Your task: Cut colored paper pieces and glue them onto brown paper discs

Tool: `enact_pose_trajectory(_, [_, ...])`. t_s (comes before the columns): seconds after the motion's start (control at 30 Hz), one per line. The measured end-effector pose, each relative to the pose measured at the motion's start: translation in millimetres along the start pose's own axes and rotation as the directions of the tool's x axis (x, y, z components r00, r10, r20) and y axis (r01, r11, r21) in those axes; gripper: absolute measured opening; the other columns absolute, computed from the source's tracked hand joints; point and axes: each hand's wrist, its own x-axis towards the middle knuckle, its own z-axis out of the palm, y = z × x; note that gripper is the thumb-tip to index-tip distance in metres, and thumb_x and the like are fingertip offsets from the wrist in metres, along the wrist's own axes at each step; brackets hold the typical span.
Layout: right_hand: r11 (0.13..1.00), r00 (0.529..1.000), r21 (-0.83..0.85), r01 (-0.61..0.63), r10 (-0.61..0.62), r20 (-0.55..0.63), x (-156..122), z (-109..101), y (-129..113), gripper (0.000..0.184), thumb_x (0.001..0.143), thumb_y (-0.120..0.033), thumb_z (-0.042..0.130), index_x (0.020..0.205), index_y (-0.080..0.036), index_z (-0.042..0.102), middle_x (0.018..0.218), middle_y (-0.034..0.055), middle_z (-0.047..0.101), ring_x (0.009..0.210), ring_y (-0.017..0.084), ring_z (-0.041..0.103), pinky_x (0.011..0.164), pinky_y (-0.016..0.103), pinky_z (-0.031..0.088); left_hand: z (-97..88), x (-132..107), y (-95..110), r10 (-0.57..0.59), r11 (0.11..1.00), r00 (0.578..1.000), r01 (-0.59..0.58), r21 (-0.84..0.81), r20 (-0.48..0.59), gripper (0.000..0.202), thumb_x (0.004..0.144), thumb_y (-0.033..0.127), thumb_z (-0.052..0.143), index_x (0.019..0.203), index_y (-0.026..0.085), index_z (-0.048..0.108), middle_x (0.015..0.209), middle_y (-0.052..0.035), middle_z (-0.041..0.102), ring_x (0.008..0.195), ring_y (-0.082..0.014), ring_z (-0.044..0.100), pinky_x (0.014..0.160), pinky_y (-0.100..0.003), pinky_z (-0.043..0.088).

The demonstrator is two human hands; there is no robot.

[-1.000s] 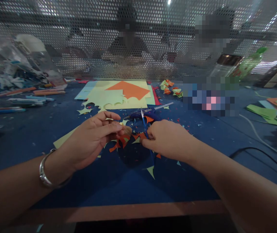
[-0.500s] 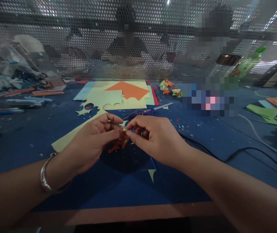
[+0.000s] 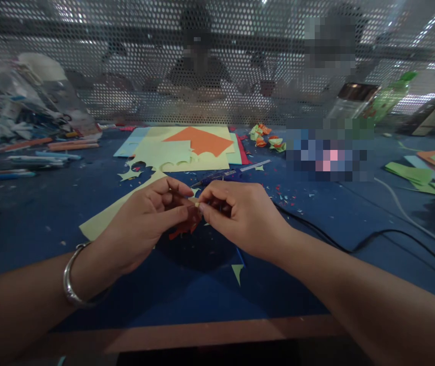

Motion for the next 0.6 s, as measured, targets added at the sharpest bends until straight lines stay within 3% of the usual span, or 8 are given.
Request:
enact_pose_trajectory(0.3, [0.999, 0.999, 0.025, 0.041, -0.040, -0.036, 1.3, 1.9, 0.5, 0.011, 0.091, -0.016, 0.062, 0.085, -0.015, 0.072, 0.071, -0.0020, 0.069, 0.060, 0.008, 0.058, 0.056, 0.019, 0.044, -0.9, 1.9, 0.2, -0.003, 0.999, 1.000, 0.003, 0.033, 0.006, 0.023, 0.078, 0.020, 0.074, 0.094, 0.019, 0.058, 0.068, 0.0037, 0.067, 0.058, -0.0097, 0.061, 0.056, -0.020, 0.047])
enact_pose_trajectory(0.6, [0.999, 0.999, 0.019, 0.036, -0.035, -0.036, -0.2, 2.6, 1.6, 0.010, 0.091, -0.016, 0.064, 0.085, -0.015, 0.072, 0.068, -0.0035, 0.067, 0.059, 0.007, 0.057, 0.054, 0.018, 0.042, -1.7, 2.0, -1.6, 0.062, 0.992, 0.998, -0.065, 0.105, 0.029, 0.026, 0.077, 0.022, 0.076, 0.096, 0.019, 0.058, 0.072, 0.0025, 0.065, 0.063, -0.0109, 0.062, 0.059, -0.023, 0.047])
